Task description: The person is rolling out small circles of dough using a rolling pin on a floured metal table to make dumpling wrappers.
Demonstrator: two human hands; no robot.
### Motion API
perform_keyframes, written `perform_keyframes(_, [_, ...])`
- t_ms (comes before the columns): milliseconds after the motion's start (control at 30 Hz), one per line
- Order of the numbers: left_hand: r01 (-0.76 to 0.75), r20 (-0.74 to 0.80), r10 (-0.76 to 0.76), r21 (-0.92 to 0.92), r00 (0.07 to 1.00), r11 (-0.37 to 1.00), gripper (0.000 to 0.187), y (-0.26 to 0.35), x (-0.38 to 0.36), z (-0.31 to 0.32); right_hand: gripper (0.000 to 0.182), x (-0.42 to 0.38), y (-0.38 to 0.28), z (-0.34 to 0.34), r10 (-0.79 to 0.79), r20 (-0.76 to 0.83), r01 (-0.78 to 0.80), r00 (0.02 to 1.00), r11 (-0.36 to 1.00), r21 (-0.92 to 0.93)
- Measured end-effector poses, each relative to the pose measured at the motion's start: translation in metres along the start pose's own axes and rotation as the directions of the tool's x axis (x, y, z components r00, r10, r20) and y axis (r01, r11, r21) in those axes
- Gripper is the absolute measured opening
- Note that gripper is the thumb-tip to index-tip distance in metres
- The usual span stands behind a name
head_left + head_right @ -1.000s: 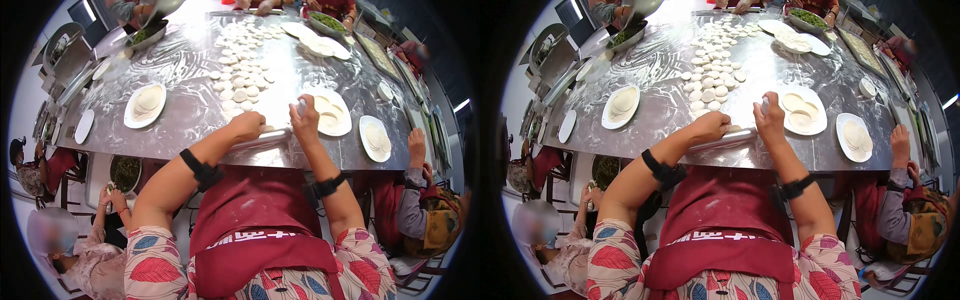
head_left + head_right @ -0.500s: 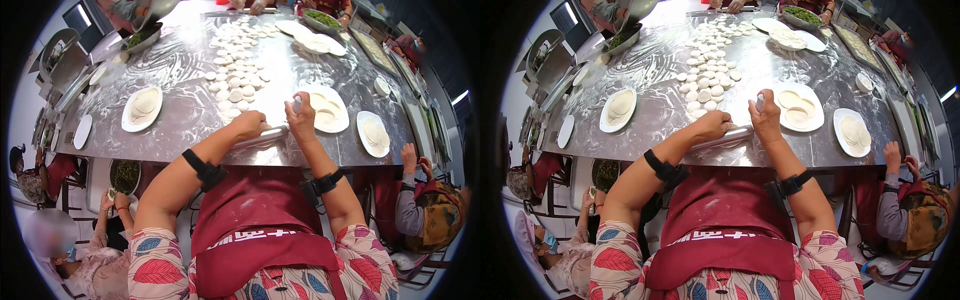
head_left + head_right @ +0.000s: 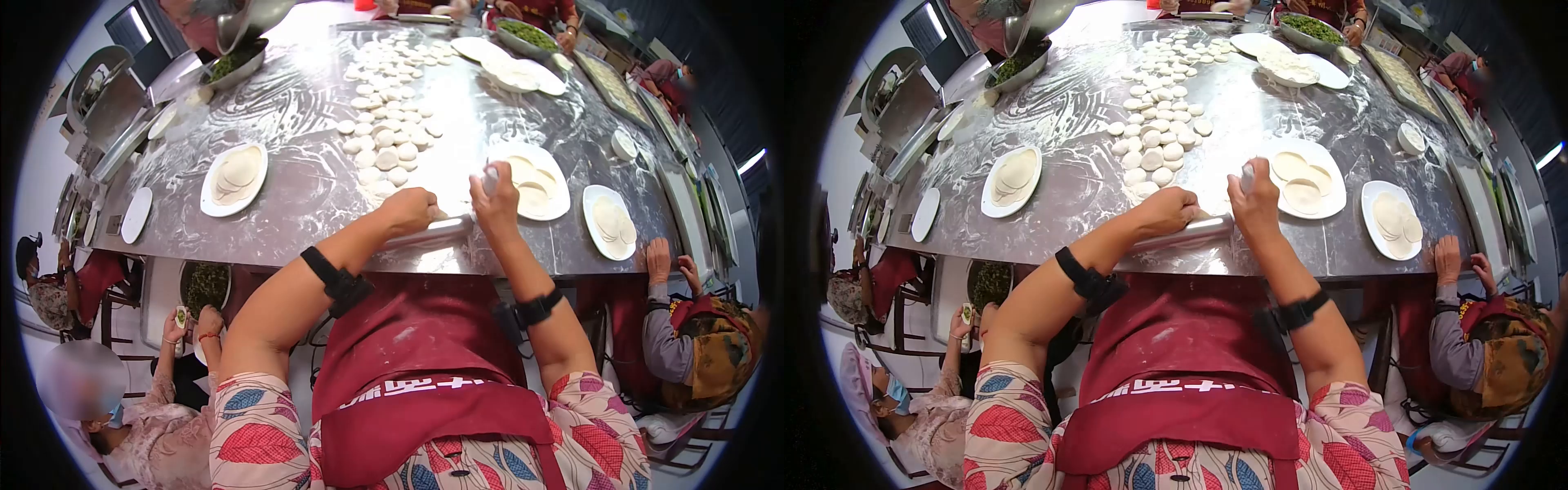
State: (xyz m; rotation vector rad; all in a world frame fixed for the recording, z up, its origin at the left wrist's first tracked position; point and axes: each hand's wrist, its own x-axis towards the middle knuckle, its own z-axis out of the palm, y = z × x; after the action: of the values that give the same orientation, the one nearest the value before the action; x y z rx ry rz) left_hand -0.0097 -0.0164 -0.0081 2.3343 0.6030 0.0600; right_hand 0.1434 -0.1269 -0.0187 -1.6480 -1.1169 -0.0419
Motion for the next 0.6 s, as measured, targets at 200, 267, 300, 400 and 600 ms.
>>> perform_keyframes(200, [0.052, 0.039, -0.048, -0.126, 0.998, 0.991, 0.02, -0.012, -0.012, 0.0, 0.028, -0.056, -0.014, -0.033, 0.084, 0.03, -0.087, 0.996, 0.986, 0.143])
perform_keyframes(267, [0.038, 0.036, -0.034, -0.105, 0.999, 0.994, 0.02, -0.006, -0.02, -0.005, 0.027, -0.034, -0.002, -0.021, -0.042, -0.025, 0.043, 0.999, 0.998, 0.049])
perform_keyframes(300, [0.023, 0.03, -0.02, -0.089, 0.999, 0.996, 0.021, -0.003, -0.02, -0.009, 0.026, -0.016, -0.003, -0.011, -0.051, -0.018, 0.051, 0.999, 0.999, -0.001])
perform_keyframes(400, [0.054, -0.028, -0.054, -0.01, 0.998, 0.998, 0.024, -0.012, -0.011, -0.01, 0.028, 0.015, -0.001, 0.016, -0.087, -0.047, 0.088, 0.995, 0.996, 0.006])
perform_keyframes(600, [0.043, -0.061, -0.047, -0.06, 0.997, 0.997, 0.016, -0.009, -0.023, -0.001, 0.029, -0.034, -0.011, -0.026, -0.19, -0.11, 0.195, 0.976, 0.98, 0.038])
